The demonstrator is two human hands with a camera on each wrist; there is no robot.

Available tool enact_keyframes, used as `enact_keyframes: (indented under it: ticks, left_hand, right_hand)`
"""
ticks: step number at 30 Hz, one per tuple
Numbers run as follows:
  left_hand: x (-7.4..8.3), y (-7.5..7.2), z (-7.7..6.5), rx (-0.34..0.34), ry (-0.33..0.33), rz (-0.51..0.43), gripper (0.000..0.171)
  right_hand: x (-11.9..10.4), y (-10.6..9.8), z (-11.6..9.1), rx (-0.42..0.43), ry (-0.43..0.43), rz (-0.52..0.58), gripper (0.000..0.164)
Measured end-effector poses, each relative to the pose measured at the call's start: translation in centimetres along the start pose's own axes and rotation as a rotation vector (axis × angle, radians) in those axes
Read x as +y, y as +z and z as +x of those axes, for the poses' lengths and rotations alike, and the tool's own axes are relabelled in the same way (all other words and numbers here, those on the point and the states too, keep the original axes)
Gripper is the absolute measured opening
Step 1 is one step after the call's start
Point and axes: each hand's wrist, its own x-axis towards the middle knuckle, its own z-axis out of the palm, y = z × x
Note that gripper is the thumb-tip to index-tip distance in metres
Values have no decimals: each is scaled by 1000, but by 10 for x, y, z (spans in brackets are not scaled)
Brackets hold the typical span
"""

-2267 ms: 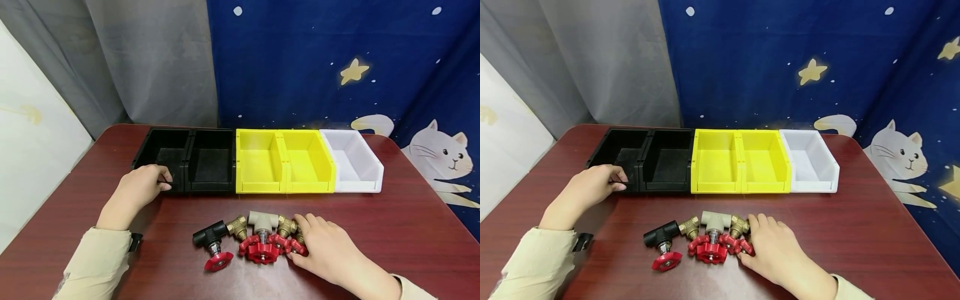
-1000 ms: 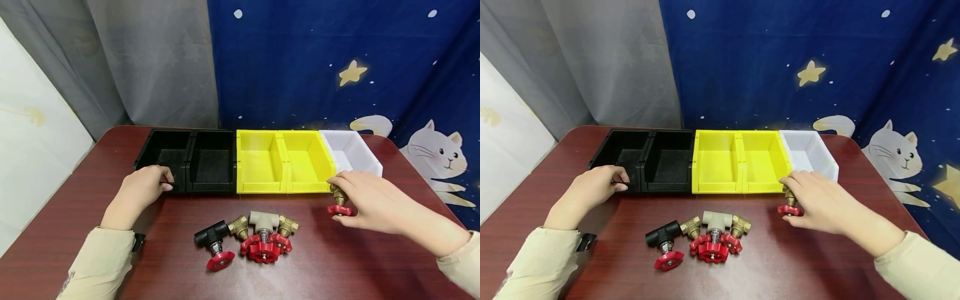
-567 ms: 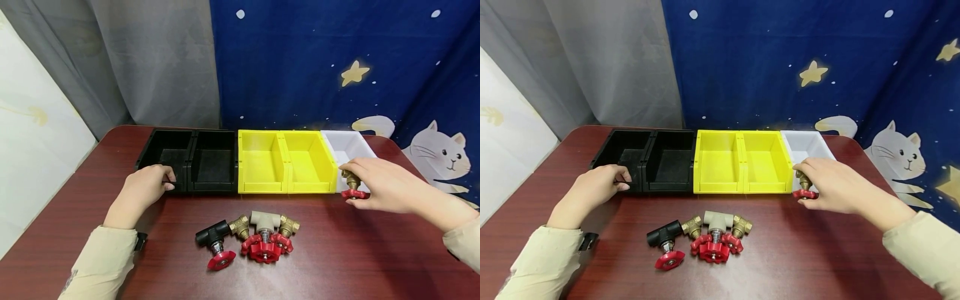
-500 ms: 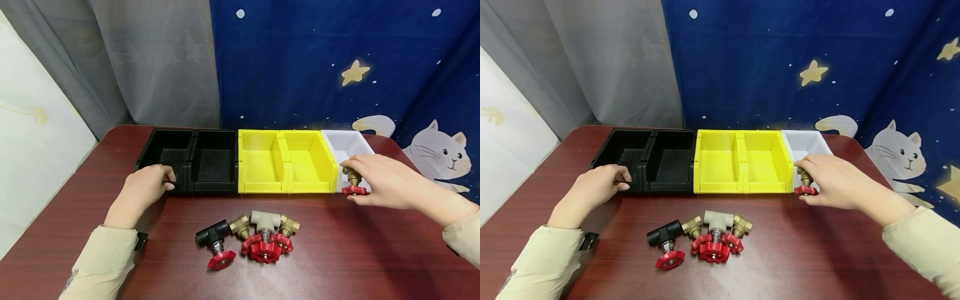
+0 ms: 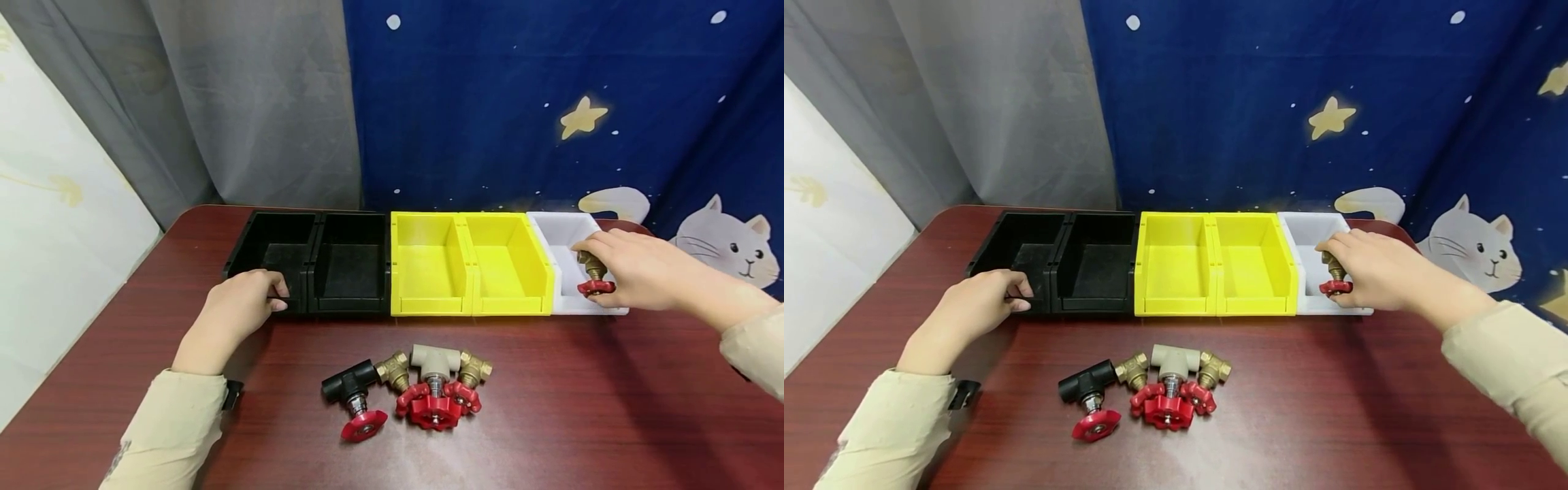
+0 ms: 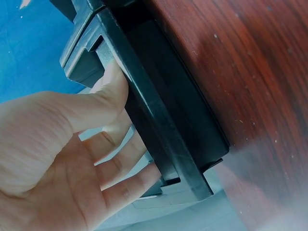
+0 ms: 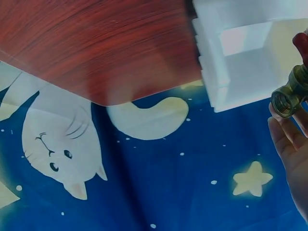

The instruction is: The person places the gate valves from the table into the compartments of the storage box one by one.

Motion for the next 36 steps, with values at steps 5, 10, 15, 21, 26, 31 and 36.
enact_keyframes:
  ticks: [5, 10, 15, 21, 26, 31, 36]
  left_hand:
    - [0, 1, 0, 12, 5, 7, 11]
    - [1, 0, -1, 20, 14, 24, 10]
    - [2, 0, -3, 25, 23, 40, 9]
    - [3, 0, -4, 35, 26, 47, 9]
    - [3, 1, -4, 37, 27, 50, 10]
    - [2, 2, -4, 51, 38, 58, 11]
    - [2, 3, -3, 52, 39, 54, 10]
  right_hand:
    - [8, 5, 4, -51, 39, 21, 70]
    - [12, 8, 8, -97, 75, 45, 70]
    - [9, 12, 19, -136, 103, 78, 72]
    - [12, 22, 33, -184, 139, 127, 73]
    - [14, 27, 41, -208, 147, 172, 73]
    - [14, 34, 43, -240, 141, 229, 71]
    - [14, 42, 45, -237, 119, 241, 67]
